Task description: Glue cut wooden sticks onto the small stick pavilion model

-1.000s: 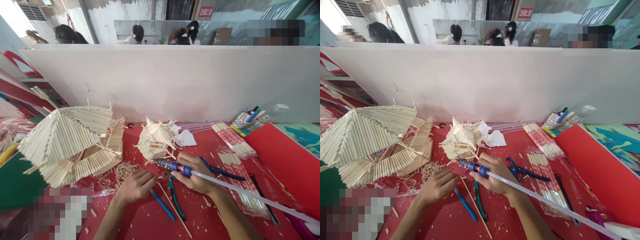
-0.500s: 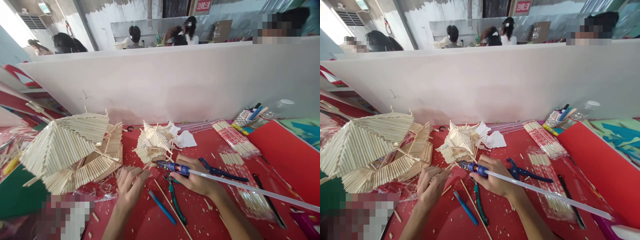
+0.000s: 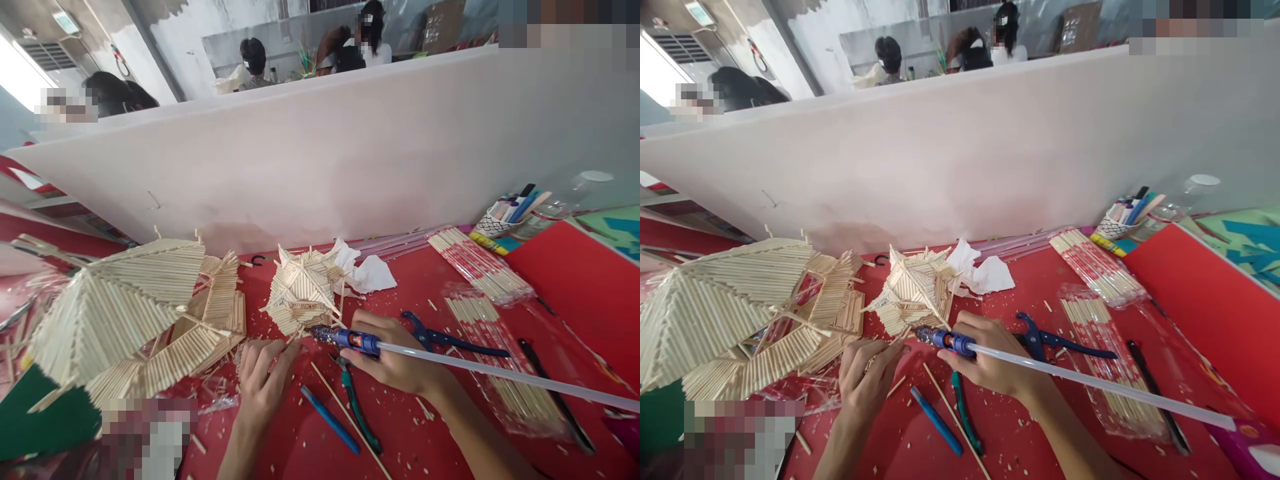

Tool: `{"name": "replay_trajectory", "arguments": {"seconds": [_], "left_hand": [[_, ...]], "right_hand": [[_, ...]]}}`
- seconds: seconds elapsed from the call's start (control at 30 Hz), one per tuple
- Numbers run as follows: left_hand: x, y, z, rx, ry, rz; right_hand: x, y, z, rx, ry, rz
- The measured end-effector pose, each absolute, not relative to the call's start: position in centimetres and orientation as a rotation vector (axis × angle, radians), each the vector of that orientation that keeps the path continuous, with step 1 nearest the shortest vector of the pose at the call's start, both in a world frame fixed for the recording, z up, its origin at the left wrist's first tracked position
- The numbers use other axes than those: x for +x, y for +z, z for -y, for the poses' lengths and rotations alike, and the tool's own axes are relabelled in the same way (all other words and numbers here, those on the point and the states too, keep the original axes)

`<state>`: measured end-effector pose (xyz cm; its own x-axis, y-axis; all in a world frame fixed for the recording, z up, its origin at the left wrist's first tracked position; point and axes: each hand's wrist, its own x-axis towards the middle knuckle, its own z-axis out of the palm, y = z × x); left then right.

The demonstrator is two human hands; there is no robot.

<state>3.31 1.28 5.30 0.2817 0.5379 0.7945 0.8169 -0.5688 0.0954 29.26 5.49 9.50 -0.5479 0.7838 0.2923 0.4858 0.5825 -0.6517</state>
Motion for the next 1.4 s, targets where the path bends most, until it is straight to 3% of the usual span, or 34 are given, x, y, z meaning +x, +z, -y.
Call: {"name": "replay_trajectory", "arguments": {"seconds": [1.4], "left_hand": [[2.8, 5.6, -0.9, -2.147, -1.070, 1.195]], "right_hand": [[29.5, 9.1, -5.3, -0.999, 0.713, 2.258]]}}
